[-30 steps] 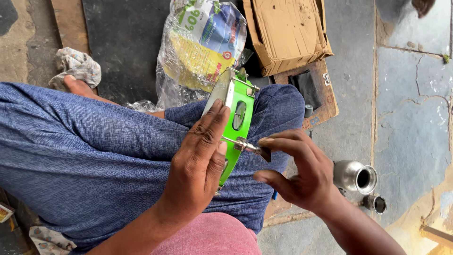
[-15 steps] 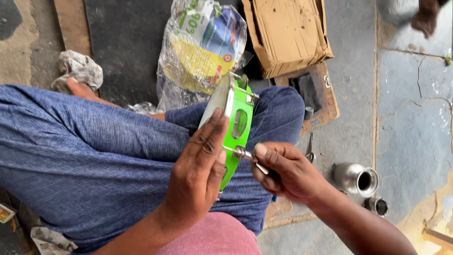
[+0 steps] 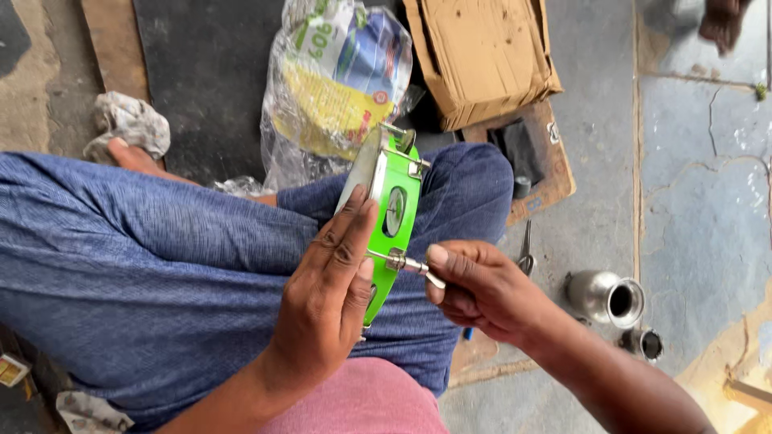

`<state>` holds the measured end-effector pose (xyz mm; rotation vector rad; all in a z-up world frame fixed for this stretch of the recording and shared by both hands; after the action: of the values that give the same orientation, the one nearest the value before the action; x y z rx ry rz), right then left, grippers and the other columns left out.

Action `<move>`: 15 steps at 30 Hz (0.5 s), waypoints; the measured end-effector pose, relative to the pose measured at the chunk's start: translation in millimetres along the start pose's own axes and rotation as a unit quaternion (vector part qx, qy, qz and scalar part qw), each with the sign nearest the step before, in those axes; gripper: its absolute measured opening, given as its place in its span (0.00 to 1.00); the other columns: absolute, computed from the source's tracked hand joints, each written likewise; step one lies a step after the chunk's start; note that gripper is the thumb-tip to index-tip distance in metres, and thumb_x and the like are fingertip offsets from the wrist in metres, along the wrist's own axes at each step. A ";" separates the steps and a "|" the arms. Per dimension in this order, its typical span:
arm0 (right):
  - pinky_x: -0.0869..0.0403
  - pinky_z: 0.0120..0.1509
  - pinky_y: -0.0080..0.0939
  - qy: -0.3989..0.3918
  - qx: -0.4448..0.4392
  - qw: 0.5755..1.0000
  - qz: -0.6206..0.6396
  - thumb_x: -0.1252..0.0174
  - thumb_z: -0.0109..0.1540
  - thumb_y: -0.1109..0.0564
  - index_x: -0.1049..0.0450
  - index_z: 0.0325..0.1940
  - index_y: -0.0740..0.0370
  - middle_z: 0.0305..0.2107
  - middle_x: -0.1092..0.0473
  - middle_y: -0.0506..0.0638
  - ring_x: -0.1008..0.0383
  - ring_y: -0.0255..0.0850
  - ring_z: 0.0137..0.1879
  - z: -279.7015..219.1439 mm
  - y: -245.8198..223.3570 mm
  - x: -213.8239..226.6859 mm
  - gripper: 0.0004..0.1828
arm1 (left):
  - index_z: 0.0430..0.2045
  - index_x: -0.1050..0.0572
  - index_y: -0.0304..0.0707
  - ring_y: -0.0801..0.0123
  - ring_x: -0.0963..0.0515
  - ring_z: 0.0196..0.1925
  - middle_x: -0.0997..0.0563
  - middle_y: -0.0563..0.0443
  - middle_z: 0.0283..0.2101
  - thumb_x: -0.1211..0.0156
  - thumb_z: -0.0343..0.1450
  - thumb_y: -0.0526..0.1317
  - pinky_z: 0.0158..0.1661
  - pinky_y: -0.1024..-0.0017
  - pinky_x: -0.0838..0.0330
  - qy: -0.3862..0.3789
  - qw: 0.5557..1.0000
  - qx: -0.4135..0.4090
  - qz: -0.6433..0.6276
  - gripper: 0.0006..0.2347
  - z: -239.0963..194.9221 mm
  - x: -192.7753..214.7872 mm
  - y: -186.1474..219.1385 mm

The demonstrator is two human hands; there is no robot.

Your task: The person unwraps a tambourine shell, inserts a jingle and a screw into the frame, and uses a screwdriver to tighten the hardware before placing it into a cardboard box.

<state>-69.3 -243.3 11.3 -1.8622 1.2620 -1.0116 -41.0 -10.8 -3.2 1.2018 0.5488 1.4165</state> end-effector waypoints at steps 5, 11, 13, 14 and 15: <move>0.34 0.33 0.32 0.100 0.375 0.879 -0.279 0.46 0.67 0.36 0.31 0.53 0.76 0.26 0.35 0.52 0.35 0.36 0.29 -5.4 -35.7 -7.7 0.35 | 0.70 0.39 0.32 0.43 0.29 0.73 0.31 0.32 0.70 0.52 0.81 0.33 0.70 0.57 0.31 0.011 1.000 0.012 -0.016 0.20 1.5 1.8 -5.9; 0.33 0.32 0.30 0.103 0.190 0.952 -0.218 0.47 0.71 0.44 0.24 0.36 0.62 0.24 0.31 0.46 0.31 0.32 0.27 2.5 -6.4 -9.3 0.21 | 0.70 0.40 0.33 0.43 0.30 0.74 0.32 0.33 0.71 0.52 0.80 0.33 0.70 0.57 0.32 0.002 1.000 0.004 -0.001 0.20 -2.9 -4.5 -4.6; 0.34 0.31 0.31 0.082 0.153 0.969 -0.177 0.47 0.70 0.43 0.24 0.37 0.62 0.24 0.31 0.47 0.31 0.32 0.27 -0.2 -1.7 -7.8 0.20 | 0.70 0.40 0.32 0.43 0.30 0.73 0.32 0.32 0.70 0.52 0.80 0.33 0.70 0.56 0.32 -0.003 1.000 0.004 0.015 0.20 -5.3 -3.4 -1.3; 0.34 0.29 0.31 0.061 0.120 0.981 -0.139 0.47 0.69 0.43 0.24 0.38 0.62 0.24 0.31 0.48 0.32 0.32 0.26 1.4 -3.7 -6.0 0.20 | 0.70 0.40 0.32 0.43 0.30 0.74 0.32 0.32 0.71 0.53 0.80 0.33 0.70 0.57 0.32 -0.004 1.000 0.003 0.010 0.20 -4.1 -1.8 -1.5; 0.35 0.27 0.31 0.039 0.087 0.990 -0.100 0.47 0.68 0.42 0.24 0.39 0.63 0.23 0.32 0.48 0.33 0.32 0.25 3.2 -7.4 -5.2 0.20 | 0.70 0.40 0.32 0.42 0.31 0.74 0.33 0.32 0.71 0.53 0.80 0.33 0.70 0.57 0.32 -0.005 1.000 0.003 0.005 0.20 -2.3 -0.4 -2.8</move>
<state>-64.6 -235.7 14.9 -1.8546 1.0089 -1.2710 -41.9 -9.8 -6.5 1.2169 0.5410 1.4165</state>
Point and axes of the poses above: each hand's wrist, its own z-axis towards the middle knuckle, its own x-axis out of the back of the hand, y = z × x, the point moved 1 cm from there along z, towards the middle knuckle
